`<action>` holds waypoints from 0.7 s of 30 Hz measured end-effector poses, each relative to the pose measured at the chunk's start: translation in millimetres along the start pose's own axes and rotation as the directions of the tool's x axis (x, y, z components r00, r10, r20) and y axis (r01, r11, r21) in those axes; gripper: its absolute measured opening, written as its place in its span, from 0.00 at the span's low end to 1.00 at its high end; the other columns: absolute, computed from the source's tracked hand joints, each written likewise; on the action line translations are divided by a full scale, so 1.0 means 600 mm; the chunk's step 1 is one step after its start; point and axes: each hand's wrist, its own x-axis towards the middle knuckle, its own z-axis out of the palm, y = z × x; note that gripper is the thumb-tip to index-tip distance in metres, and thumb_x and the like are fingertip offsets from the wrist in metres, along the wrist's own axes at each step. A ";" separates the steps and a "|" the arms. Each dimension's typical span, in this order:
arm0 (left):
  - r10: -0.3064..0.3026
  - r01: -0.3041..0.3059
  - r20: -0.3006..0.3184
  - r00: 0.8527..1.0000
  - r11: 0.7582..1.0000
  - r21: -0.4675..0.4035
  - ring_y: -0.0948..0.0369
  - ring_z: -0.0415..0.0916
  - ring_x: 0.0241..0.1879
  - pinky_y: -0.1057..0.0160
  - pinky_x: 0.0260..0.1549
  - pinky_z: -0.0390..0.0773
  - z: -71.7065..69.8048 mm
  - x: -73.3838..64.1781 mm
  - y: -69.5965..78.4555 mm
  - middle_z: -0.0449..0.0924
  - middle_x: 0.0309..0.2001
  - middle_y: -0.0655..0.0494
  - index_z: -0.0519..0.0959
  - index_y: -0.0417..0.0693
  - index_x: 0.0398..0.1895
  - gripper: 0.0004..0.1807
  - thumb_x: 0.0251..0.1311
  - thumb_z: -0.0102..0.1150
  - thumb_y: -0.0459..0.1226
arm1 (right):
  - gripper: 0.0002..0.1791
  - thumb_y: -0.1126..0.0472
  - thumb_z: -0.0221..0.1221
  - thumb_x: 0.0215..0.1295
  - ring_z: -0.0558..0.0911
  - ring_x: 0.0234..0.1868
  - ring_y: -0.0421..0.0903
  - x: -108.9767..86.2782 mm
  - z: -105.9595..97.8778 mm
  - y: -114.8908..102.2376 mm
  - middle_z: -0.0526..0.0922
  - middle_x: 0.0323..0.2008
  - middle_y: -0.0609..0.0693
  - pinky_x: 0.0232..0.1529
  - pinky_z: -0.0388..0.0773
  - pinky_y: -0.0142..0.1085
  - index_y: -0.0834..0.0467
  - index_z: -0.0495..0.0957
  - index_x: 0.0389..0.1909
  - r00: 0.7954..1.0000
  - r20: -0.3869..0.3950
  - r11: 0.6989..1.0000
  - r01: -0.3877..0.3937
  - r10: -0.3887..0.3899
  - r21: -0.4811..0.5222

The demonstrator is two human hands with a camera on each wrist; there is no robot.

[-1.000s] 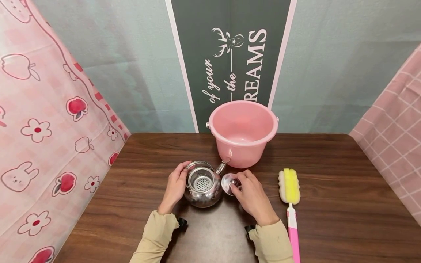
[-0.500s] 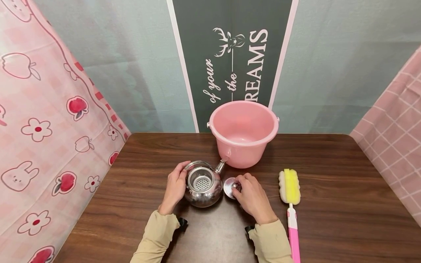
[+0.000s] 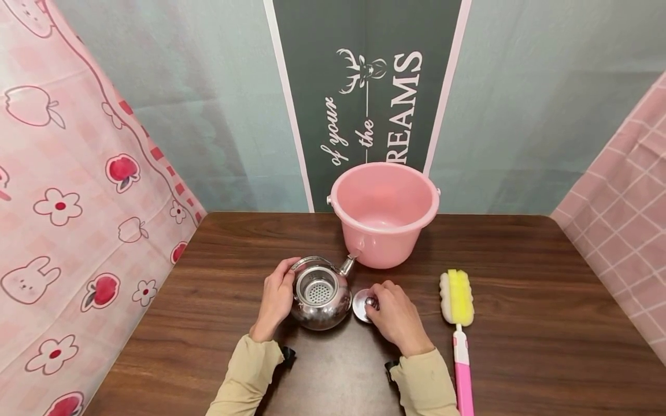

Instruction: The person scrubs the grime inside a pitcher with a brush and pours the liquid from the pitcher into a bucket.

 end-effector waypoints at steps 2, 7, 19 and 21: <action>0.003 -0.003 -0.001 1.000 1.000 0.003 0.56 0.80 0.53 0.53 0.55 0.74 0.000 0.000 0.000 0.86 0.46 0.53 0.78 0.46 0.53 0.17 0.68 0.42 0.32 | 0.08 0.61 0.66 0.54 0.77 0.37 0.48 0.000 0.002 0.000 0.78 0.34 0.49 0.37 0.75 0.45 0.57 0.81 0.35 1.000 0.011 1.000 -0.005 0.005 -0.005; 0.009 -0.008 -0.016 1.000 1.000 0.027 0.55 0.80 0.54 0.52 0.55 0.75 -0.001 -0.002 0.000 0.86 0.46 0.54 0.79 0.47 0.53 0.17 0.68 0.43 0.32 | 0.08 0.61 0.65 0.55 0.78 0.38 0.48 0.000 0.008 -0.002 0.77 0.35 0.49 0.37 0.76 0.46 0.56 0.81 0.36 0.999 0.039 1.000 -0.019 0.020 -0.012; -0.002 0.003 -0.012 1.000 1.000 0.023 0.54 0.79 0.55 0.51 0.56 0.74 -0.001 -0.002 0.000 0.86 0.46 0.53 0.79 0.46 0.53 0.17 0.68 0.43 0.32 | 0.09 0.61 0.66 0.55 0.77 0.39 0.48 0.001 0.014 -0.003 0.77 0.35 0.48 0.38 0.76 0.46 0.55 0.81 0.37 0.998 0.054 0.999 -0.032 0.033 -0.014; -0.005 0.005 -0.012 1.000 1.000 0.024 0.54 0.79 0.55 0.51 0.56 0.74 -0.001 -0.002 0.001 0.86 0.46 0.53 0.79 0.46 0.53 0.17 0.68 0.43 0.32 | 0.08 0.61 0.66 0.55 0.77 0.39 0.48 0.001 0.014 -0.002 0.77 0.35 0.48 0.37 0.76 0.46 0.56 0.81 0.36 0.998 0.057 0.999 -0.033 0.034 -0.017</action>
